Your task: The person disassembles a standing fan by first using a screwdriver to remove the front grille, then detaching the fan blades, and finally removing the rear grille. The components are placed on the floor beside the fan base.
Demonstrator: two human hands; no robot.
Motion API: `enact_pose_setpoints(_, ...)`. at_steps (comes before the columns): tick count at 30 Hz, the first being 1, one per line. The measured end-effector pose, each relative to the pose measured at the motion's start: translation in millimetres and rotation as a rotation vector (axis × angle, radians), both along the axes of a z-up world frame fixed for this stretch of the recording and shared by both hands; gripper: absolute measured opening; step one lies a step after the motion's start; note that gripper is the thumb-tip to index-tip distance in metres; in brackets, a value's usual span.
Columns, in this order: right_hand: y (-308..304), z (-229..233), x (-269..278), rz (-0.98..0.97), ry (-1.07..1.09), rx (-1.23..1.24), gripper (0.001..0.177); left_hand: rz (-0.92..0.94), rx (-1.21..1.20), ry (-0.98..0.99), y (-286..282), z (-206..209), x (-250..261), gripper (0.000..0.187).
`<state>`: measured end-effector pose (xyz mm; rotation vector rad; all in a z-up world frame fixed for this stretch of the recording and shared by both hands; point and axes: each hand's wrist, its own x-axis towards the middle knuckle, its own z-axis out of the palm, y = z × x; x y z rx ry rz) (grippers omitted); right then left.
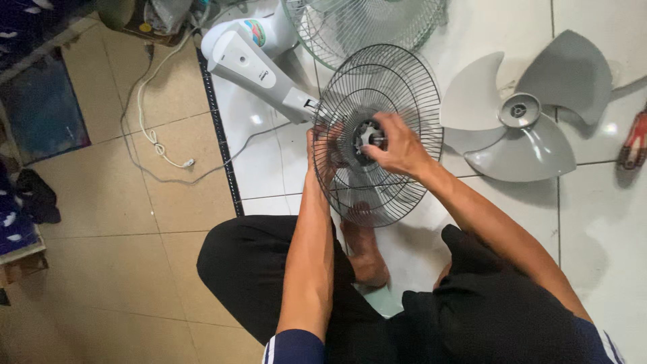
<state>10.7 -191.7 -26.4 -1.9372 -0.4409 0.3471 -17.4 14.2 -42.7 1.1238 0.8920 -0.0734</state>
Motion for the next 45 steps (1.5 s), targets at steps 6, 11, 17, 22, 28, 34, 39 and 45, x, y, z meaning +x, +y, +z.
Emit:
enact_pose_setpoints(6, 1.7, -1.3, 2.7, 0.197, -0.169, -0.021, 0.044, 0.004, -0.212, -0.08, 2.8, -2.2, 2.5, 0.06)
enact_pose_setpoints(11, -6.3, 9.9, 12.3, 0.309, -0.652, -0.038, 0.043, -0.007, 0.046, 0.087, -2.8, 11.5, 2.6, 0.051)
enact_pose_setpoints(17, -102.9, 70.2, 46.5, 0.787, -0.1, -0.596, 0.049, -0.209, 0.111, 0.318, 7.7, 18.1, 21.7, 0.045)
enact_pose_setpoints(22, -159.1, 77.4, 82.2, 0.51, 0.169, -0.935, 0.052, -0.634, 0.163, 0.606, 22.8, 23.4, 55.5, 0.048)
enact_pose_setpoints(28, -57.3, 32.8, 14.5, -0.103, 0.654, -0.078, 0.072, -0.669, 0.509, 0.843, 42.6, 107.0, 92.3, 0.066)
enact_pose_setpoints(34, 14.6, -7.3, -16.5, -0.278, 0.078, -0.052, 0.05, -0.956, 0.943, 0.464, -3.3, 180.3, 101.8, 0.071)
enact_pose_setpoints(39, 8.5, -17.4, -18.2, -0.107, -0.069, -0.025, 0.043, -1.122, 1.606, 0.091, -33.5, 158.8, 79.4, 0.026)
enact_pose_setpoints(45, 6.9, -2.5, -20.1, -0.319, 0.016, -0.031, 0.051, -1.138, 1.591, 0.044, -34.8, 153.0, 92.0, 0.038)
